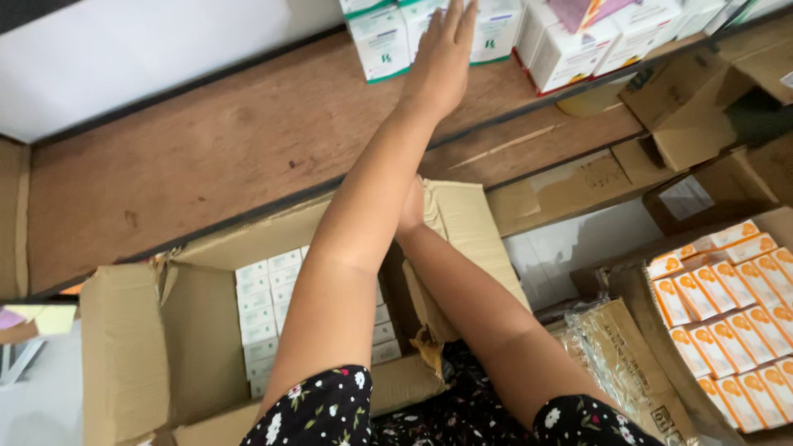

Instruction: The person repeatedly picks up small white boxes from a shelf and places them into a larger cardboard box. They arrange the boxes in neat rows inside the larger container, filling it layer by layer.

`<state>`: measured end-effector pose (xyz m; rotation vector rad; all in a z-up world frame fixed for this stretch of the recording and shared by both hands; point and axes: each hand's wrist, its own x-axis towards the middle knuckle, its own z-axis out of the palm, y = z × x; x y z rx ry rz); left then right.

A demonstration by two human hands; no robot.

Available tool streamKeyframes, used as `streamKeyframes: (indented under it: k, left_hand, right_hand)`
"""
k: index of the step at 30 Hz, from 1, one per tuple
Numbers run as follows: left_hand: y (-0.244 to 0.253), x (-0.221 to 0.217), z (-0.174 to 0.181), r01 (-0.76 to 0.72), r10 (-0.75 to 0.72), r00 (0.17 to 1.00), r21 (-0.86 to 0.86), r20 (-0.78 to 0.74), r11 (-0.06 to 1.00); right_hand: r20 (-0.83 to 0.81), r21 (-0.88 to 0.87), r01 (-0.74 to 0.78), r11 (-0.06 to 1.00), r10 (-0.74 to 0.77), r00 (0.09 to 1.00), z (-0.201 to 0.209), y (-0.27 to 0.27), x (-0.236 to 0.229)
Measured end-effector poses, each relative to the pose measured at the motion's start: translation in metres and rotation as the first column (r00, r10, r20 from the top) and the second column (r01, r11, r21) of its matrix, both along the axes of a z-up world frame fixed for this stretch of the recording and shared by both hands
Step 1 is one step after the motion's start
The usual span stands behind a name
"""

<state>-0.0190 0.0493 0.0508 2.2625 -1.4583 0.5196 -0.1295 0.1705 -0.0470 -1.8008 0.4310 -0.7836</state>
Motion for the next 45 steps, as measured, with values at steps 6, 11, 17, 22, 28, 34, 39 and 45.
streamKeyframes:
  k: [6,11,17,22,28,34,39,45]
  left_hand:
    - [-0.036,-0.009,-0.007,-0.029,0.027,0.999,0.095,0.025,0.995]
    - [-0.057,-0.011,-0.020,-0.095,0.095,0.994,0.006,0.061,0.995]
    - [-0.052,-0.023,-0.009,-0.076,0.074,0.997,0.102,0.027,0.992]
    - [0.033,-0.011,-0.001,0.006,-0.059,0.980,-0.268,-0.191,0.963]
    - [0.233,0.015,0.012,-0.030,-0.095,0.935,-0.343,-0.342,0.939]
    - [0.330,-0.008,-0.053,-0.147,0.191,0.599,0.128,-0.778,0.981]
    - [0.305,-0.055,-0.134,0.002,0.083,0.556,0.101,-0.827,0.995]
    - [0.294,-0.075,-0.178,0.150,0.033,0.663,0.176,-0.748,0.973]
  right_hand:
    - [0.086,-0.082,-0.027,0.996,0.034,0.996,0.011,0.004,-0.008]
    - [0.085,-0.077,-0.037,0.996,0.043,0.995,0.006,-0.001,-0.011]
    - [0.102,-0.068,-0.028,0.997,0.035,0.994,0.003,-0.001,-0.009]
    - [0.109,0.004,0.010,1.000,-0.010,0.994,-0.006,-0.006,0.003]
    - [0.011,-0.049,0.064,0.997,-0.064,0.998,-0.019,-0.014,0.007]
    - [0.086,-0.035,0.035,0.999,-0.032,0.996,-0.009,-0.010,0.002]
    - [0.038,-0.059,0.054,0.997,-0.052,0.998,-0.008,-0.011,0.001]
    - [0.032,-0.078,0.058,0.995,-0.056,0.998,-0.005,-0.011,0.000]
